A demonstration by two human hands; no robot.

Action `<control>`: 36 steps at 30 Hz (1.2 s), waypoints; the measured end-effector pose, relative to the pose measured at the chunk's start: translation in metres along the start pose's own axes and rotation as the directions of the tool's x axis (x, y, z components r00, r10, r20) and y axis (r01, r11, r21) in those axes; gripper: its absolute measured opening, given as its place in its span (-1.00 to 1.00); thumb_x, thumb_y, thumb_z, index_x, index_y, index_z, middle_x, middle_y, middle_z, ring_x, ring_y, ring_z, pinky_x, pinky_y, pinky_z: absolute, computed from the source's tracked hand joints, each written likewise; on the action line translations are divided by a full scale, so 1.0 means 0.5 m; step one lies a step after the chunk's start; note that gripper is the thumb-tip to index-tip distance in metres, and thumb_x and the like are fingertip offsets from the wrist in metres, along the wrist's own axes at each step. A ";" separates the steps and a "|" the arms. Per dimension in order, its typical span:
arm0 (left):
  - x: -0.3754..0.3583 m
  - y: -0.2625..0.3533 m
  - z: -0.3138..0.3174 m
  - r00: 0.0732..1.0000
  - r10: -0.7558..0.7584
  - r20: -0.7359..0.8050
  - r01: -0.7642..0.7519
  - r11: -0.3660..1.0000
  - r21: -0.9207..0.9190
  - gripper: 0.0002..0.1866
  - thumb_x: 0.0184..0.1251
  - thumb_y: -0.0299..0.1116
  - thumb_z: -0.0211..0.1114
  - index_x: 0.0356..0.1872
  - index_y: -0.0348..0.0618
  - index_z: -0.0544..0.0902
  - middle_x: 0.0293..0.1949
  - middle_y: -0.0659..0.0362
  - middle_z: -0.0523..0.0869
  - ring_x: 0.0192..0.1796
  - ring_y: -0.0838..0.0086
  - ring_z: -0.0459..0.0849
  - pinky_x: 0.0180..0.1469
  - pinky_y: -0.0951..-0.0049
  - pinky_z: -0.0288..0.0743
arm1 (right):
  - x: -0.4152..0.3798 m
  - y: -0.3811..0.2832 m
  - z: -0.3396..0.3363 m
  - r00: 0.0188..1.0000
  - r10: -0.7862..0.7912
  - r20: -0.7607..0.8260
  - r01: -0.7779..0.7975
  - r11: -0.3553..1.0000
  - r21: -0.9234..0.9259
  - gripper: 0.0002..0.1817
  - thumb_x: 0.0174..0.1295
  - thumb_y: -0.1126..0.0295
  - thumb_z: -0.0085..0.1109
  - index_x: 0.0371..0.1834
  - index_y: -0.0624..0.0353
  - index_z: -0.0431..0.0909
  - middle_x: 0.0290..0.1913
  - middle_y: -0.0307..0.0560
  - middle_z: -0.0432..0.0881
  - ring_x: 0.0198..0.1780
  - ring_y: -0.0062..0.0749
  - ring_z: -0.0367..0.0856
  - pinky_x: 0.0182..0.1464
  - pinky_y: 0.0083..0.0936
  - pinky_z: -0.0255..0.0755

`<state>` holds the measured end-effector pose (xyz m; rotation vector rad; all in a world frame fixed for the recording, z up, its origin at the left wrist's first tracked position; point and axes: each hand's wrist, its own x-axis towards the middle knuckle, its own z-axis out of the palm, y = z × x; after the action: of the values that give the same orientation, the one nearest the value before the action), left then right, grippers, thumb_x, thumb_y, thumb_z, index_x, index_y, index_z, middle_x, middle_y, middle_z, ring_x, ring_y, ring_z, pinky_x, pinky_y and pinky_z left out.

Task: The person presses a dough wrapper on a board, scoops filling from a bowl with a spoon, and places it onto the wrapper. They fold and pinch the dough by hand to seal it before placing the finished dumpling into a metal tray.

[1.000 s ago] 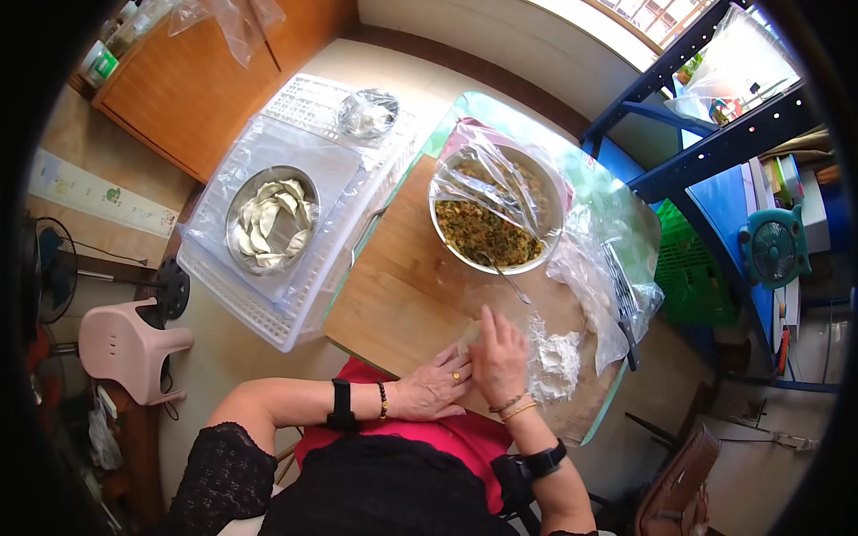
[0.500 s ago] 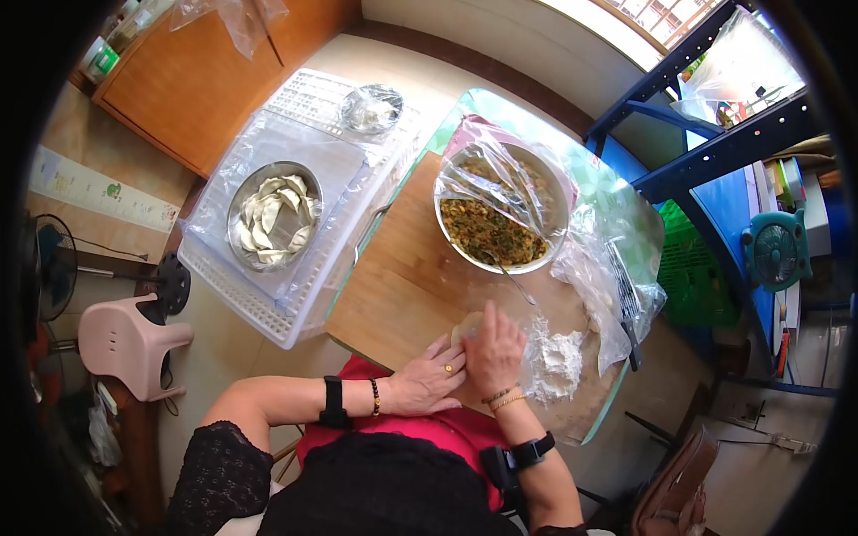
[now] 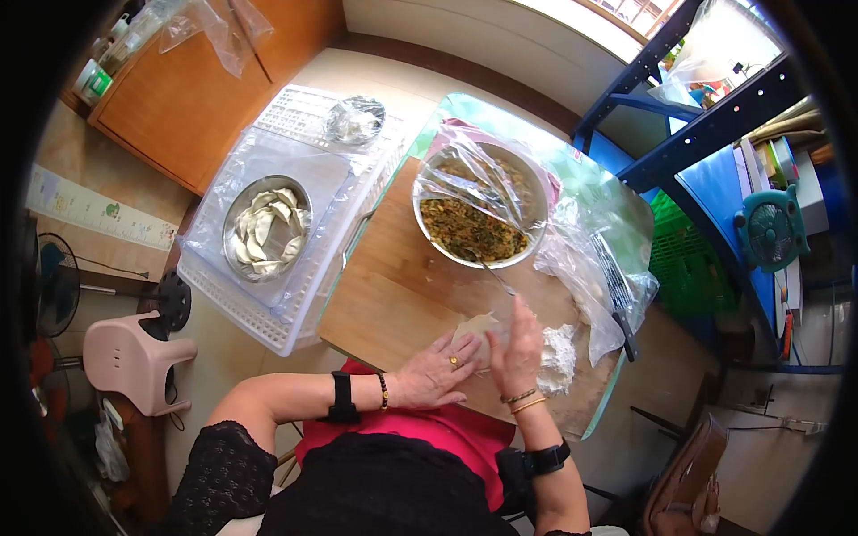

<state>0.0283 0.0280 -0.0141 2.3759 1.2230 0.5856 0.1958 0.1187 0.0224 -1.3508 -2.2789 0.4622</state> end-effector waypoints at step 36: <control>0.030 0.022 0.004 0.996 0.022 0.087 -0.022 1.000 -0.002 -0.31 0.25 0.06 0.23 0.19 -0.36 0.45 0.30 -0.23 0.33 0.44 -0.08 0.18 0.48 -0.09 -0.03 | -0.026 -0.009 -0.002 0.999 -0.032 -0.002 0.032 0.995 -0.092 -0.16 0.05 0.32 0.37 0.42 0.27 0.20 0.10 0.16 0.50 0.10 0.01 0.48 0.16 -0.18 0.31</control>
<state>0.0447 0.0343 -0.0072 2.3904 1.1601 0.4835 0.1986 0.1052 0.0228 -1.3555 -2.3414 0.3474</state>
